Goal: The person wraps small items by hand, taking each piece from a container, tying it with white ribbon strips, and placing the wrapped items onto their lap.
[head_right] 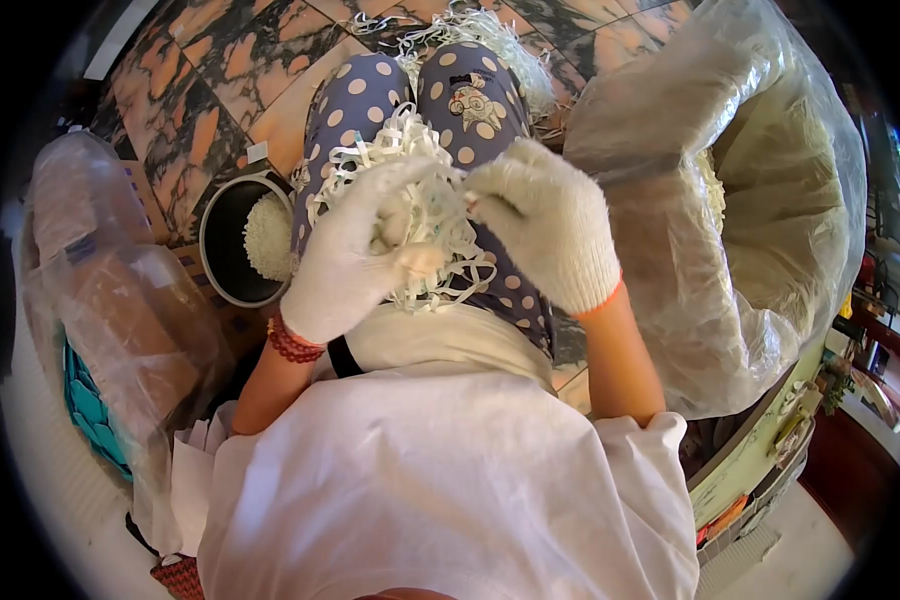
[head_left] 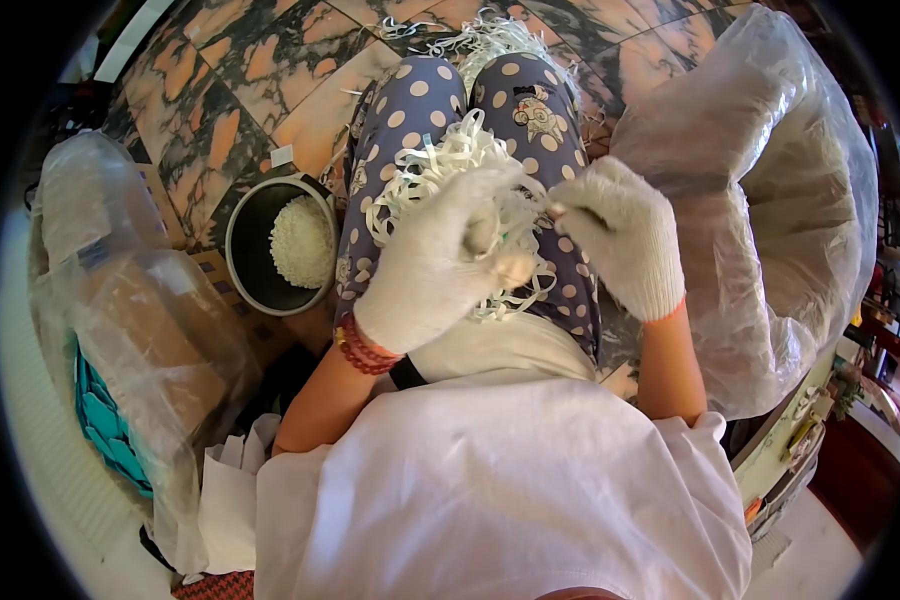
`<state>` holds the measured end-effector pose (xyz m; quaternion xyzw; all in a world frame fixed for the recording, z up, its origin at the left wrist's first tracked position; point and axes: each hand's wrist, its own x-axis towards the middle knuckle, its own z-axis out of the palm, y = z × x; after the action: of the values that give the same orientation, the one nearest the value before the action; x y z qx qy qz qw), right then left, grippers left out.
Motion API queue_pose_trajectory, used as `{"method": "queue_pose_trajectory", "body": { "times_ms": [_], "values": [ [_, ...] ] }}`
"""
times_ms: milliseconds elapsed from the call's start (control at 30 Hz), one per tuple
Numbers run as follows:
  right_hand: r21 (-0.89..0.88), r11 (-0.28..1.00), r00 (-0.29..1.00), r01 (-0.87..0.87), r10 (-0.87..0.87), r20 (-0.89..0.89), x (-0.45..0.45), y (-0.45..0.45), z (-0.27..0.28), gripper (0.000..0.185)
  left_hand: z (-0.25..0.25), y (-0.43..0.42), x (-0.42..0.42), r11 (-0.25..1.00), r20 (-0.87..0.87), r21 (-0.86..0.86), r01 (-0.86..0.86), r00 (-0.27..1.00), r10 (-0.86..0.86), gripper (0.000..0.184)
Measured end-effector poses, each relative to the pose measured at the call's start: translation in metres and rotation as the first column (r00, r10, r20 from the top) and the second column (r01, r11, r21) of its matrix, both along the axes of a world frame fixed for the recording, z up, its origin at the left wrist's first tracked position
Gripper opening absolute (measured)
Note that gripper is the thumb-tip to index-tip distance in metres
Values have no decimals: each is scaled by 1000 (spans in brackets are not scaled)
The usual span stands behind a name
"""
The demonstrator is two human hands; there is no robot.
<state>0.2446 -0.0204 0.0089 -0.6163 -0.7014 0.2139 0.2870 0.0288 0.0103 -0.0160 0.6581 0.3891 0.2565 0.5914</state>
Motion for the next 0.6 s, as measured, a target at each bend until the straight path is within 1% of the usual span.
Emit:
{"method": "queue_pose_trajectory", "body": {
  "times_ms": [33,67,100,133,167,233,267,300,367,433,467,500,533,600],
  "values": [
    [-15,1000,999,-27,27,-18,-3,-6,5,11,9,4,4,997,-104,42,66,993,-62,45],
    [-29,998,998,-55,54,-36,-5,-10,13,11,11,7,9,937,-109,330,111,991,-79,36],
    [-41,996,995,-84,81,-55,-7,-14,18,11,10,6,11,930,-129,338,146,986,-107,30],
    [41,995,989,-91,95,-113,-9,-18,20,13,7,6,12,921,-150,346,181,979,-136,23],
    [46,994,980,-97,104,-170,-8,-18,22,13,5,6,13,911,-171,353,216,971,-164,16],
    [55,993,952,-102,114,-285,-2,-19,26,15,4,4,13,876,-61,452,170,985,-160,10],
    [6,994,938,-109,105,-331,2,-20,26,10,4,4,13,856,-5,498,142,987,-160,10],
    [-73,994,890,-79,37,-454,1,-21,27,7,5,5,12,855,11,494,155,983,-184,9],
    [-237,970,745,-59,-116,-657,-4,-24,28,8,9,7,9,855,42,487,175,974,-223,7],
    [-282,954,605,-104,-164,-779,-4,-26,27,14,12,6,7,873,103,455,175,963,-247,7],
    [-268,951,475,-154,-166,-864,-3,-28,24,16,13,5,6,881,135,438,179,956,-261,7],
    [-250,947,334,-202,-174,-926,-2,-31,22,18,20,5,5,931,178,274,240,939,-294,10],
    [-184,947,124,-264,-156,-980,-3,-33,19,19,29,5,5,948,226,104,302,921,-318,13],
    [-171,973,-11,-157,-174,-985,-10,-35,23,22,37,0,5,913,360,-137,385,878,-317,18]
  ]
}}
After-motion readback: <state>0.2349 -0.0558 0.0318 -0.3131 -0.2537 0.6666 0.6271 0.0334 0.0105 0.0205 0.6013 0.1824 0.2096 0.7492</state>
